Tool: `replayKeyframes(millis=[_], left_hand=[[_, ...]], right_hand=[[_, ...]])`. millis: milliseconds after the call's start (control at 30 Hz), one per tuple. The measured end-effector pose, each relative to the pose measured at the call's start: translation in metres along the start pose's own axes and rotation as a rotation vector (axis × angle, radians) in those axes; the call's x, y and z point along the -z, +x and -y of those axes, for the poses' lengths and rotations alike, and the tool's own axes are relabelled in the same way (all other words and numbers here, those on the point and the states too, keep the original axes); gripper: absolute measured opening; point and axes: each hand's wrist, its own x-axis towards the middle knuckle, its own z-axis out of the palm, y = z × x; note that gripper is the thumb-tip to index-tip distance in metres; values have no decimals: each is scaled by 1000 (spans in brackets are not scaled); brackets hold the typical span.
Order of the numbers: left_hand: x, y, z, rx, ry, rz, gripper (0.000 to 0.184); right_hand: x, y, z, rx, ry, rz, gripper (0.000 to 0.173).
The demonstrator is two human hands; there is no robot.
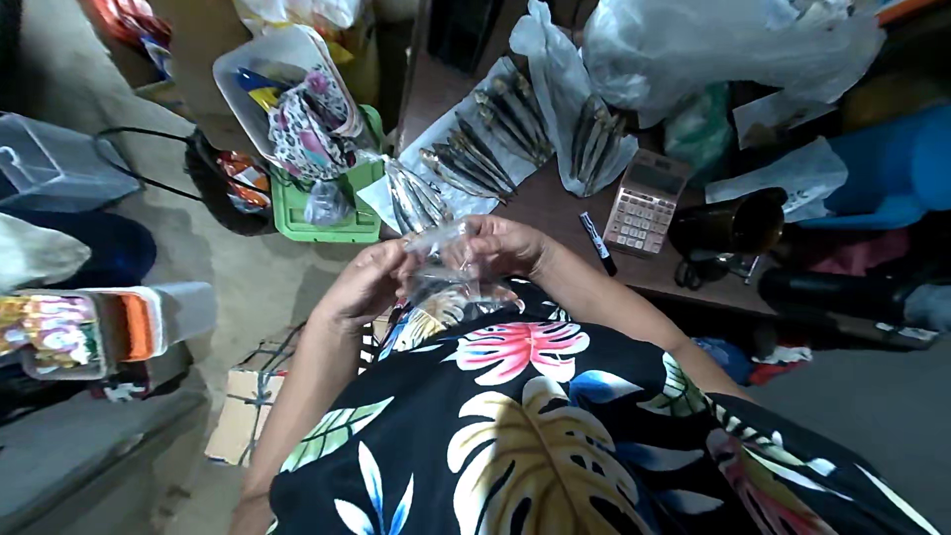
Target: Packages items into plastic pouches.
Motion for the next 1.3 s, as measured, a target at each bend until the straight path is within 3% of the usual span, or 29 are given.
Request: replayKeyframes(millis=[100,233,333,400,467,567,767,1167,1300], left_hand=[[10,-5,1,27,329,-186,54],[22,-14,-4,42,757,-292,35],[30,-25,-7,-42,1038,-459,19],[32,-32,-10,-127,1063,-576,14],[30,-36,-10,-205,1004,-687,16],[31,-38,-8,-309,927,-778,17],[37,-47,5,-339,998,-776,18],[35,-29,-8,-308,862,-762,18],[41,-34,-3,-346,839,-790,16]], right_hand=[[2,3,-1,41,-5,-67,17],[-13,13,12,-165,-539,-148,37],[1,20,22,-185,-1022,-438,30],[31,22,24,-157,-1337,-710,41],[60,23,25,-193,-1524,-892,64],[82,31,20,-340,-1666,-954,98],[73,38,-2,-396,-1724,-993,118],[75,52,16,-526,-1672,-876,100],[73,49,25,-509,-1619,-942,81]])
